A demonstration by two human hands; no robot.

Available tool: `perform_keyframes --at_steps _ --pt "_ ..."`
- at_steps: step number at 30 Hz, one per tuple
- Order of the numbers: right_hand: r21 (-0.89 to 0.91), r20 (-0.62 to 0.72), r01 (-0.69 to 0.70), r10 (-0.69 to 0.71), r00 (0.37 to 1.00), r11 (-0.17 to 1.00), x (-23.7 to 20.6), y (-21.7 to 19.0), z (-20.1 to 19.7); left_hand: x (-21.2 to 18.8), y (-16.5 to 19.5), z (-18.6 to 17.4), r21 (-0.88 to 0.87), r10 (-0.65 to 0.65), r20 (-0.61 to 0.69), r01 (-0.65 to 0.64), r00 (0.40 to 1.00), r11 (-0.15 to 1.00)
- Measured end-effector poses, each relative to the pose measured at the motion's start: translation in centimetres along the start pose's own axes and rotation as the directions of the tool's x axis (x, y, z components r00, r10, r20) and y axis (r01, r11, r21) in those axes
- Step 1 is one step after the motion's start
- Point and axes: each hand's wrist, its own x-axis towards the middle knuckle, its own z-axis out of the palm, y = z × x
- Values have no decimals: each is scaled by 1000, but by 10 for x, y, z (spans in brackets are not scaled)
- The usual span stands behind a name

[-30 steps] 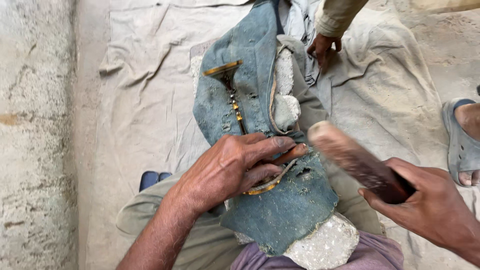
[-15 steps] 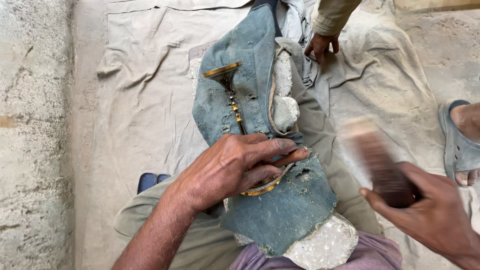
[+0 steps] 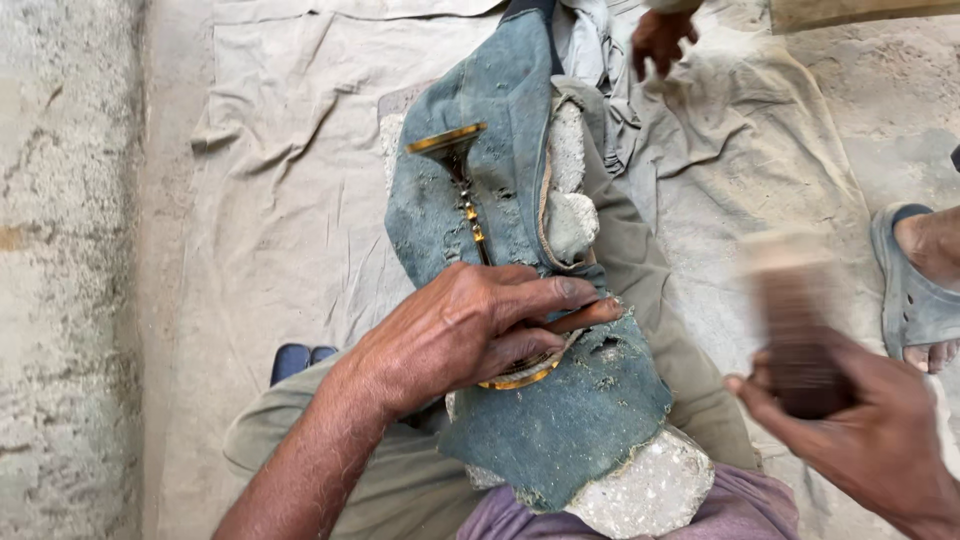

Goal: The person sits on the ground with a brass goblet-shaped object resting on a padded cloth on their lap. They hold a small punch against the metal surface and strike it with a wooden mallet, repositioning the punch repeatedly to work the patterned area, occasionally rotating the object and adjusting the punch.

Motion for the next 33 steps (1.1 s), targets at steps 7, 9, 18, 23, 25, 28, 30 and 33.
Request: perform_keyframes --at_steps 7,9,18,23,25,28,30,33 --pt "-260 191 -360 413 890 896 -9 3 4 -1 -5 3 7 192 -79 -192 978 981" --pt "51 -121 -194 199 973 980 -11 3 4 -2 -7 3 5 74 -37 -74 997 997" --pt "412 -226 -112 221 949 904 -9 -1 9 3 -4 1 -29 121 -49 -123 991 992" --pt "-245 128 -411 449 884 878 -5 -8 12 2 -7 0 -5 174 -41 -174 984 985" --pt "-75 33 -363 366 930 929 -6 -10 14 2 -8 1 -5 261 -70 -262 963 965" --pt "216 -51 -278 295 954 936 -6 -7 13 3 -10 3 -11 68 -6 -68 998 998" --pt "-177 152 -449 475 867 876 -5 -4 11 4 -11 3 5 109 2 -109 994 994" --pt "-246 133 -419 459 878 874 -6 -4 11 5 -14 3 -1 187 -4 -187 982 982"
